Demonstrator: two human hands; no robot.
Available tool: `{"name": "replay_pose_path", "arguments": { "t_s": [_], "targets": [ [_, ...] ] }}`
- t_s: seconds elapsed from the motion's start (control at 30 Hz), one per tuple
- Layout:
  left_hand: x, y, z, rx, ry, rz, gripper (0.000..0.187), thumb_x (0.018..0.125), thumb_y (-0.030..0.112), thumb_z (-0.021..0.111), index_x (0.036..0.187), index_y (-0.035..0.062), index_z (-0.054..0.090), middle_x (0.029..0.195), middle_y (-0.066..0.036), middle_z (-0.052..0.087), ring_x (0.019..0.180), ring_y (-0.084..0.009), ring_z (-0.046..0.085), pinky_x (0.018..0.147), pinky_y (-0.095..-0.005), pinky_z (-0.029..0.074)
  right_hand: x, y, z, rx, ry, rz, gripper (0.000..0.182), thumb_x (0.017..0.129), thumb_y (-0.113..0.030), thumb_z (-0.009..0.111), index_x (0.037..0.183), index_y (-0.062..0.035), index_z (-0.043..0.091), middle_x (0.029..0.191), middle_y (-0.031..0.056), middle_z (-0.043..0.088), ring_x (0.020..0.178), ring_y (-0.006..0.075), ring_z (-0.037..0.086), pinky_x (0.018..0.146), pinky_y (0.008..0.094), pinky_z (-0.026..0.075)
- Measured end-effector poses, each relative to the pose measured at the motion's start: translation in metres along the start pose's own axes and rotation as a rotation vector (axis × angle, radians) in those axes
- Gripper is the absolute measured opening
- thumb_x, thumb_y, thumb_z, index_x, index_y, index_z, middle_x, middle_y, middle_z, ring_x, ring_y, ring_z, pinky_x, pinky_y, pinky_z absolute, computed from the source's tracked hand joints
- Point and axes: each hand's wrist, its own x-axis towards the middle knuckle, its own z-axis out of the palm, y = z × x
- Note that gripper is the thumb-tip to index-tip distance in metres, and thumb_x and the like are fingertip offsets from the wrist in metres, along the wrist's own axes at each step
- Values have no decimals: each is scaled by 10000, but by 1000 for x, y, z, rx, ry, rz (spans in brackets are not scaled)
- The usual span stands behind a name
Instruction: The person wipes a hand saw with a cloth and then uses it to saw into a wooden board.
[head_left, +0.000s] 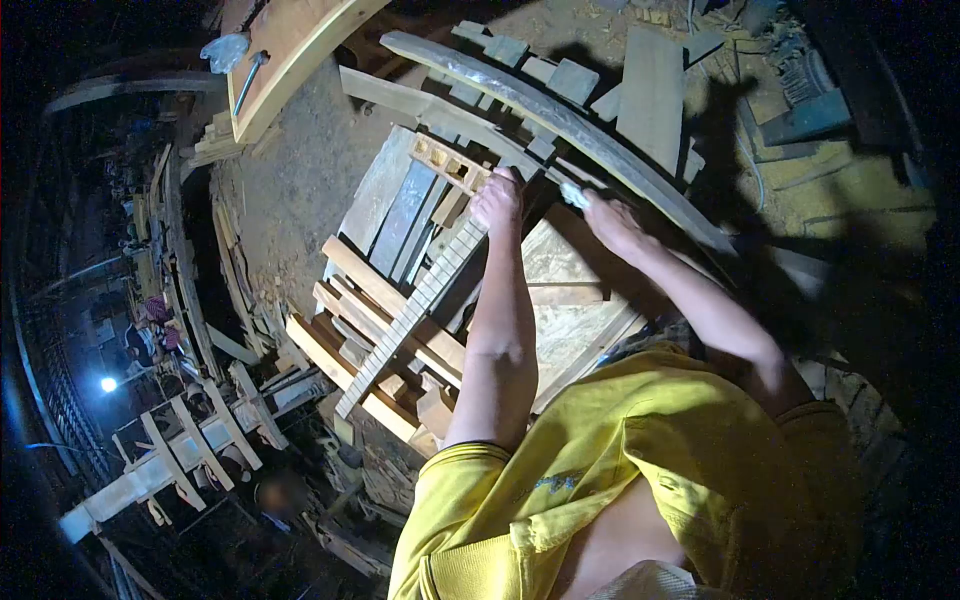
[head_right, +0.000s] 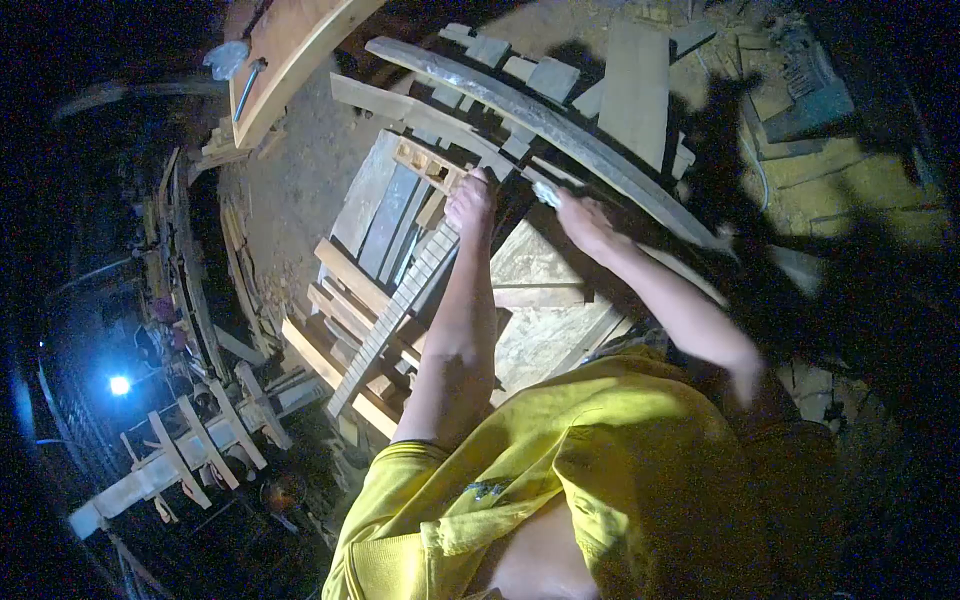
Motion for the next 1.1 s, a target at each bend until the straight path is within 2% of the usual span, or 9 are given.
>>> {"name": "replay_pose_path", "arguments": {
  "t_s": [0.13,0.2,0.23,0.37,0.4,0.63,0.77,0.83,1.1],
  "targets": [
    [0,5,-7,-37,-40,-92,513,864,314,247,726,33,654,765,-156,635,739,-283,627,714,-365,469,4,-30,-3,299,-79,-9,653,847,-530,239,1284,-47,283,1337,244,247,1239,357,245,1035,404,135],
    [5,0,5,-11,-43,-56,514,864,314,246,738,30,655,777,-160,634,746,-285,626,718,-373,466,34,9,14,68,87,-20,647,841,-535,267,1247,-37,344,1312,244,288,1232,334,272,1025,400,170],
    [6,-4,11,13,-50,-24,515,863,315,245,749,26,656,789,-165,633,753,-288,624,721,-381,463,-3,3,1,-85,137,-65,446,888,-352,258,1176,-40,397,1114,277,473,1086,416,420,920,479,305],
    [8,-8,20,-20,-57,-42,517,863,319,239,766,27,655,814,-161,634,765,-302,620,723,-399,457,-40,-2,-13,-97,54,-23,403,887,-340,285,1144,-57,412,1106,268,480,1066,398,444,910,472,323],
    [8,-12,25,82,-28,70,250,818,238,357,798,84,553,764,-161,623,720,-279,625,615,-394,483,-42,-8,-14,-42,49,15,375,887,-325,299,1122,-60,423,1084,262,496,1054,390,458,899,465,337],
    [3,5,-11,-13,-177,-118,424,845,316,283,878,54,615,886,-187,614,838,-313,608,753,-409,449,-3,-23,-3,-36,126,-97,544,877,-450,241,1149,-19,435,1195,264,409,1178,342,354,967,448,250],
    [2,4,-11,-20,-160,-89,412,841,304,294,856,47,616,874,-176,619,846,-299,609,753,-400,452,11,32,6,-144,230,4,343,887,-334,308,1090,-97,450,1008,254,533,1004,373,490,855,451,368],
    [1,1,-7,1,-150,-57,406,843,296,289,859,55,615,870,-175,620,843,-297,610,750,-397,455,-1,9,-8,8,-5,-8,602,864,-469,238,1244,-20,366,1270,264,346,1217,344,309,1010,423,215],
    [2,5,-11,14,-123,-51,379,838,273,300,851,56,609,868,-169,623,806,-295,618,714,-401,466,-33,-29,-16,-160,92,-106,423,880,-364,258,1236,-163,366,1174,239,440,1155,347,384,962,464,266]
  ]
}}
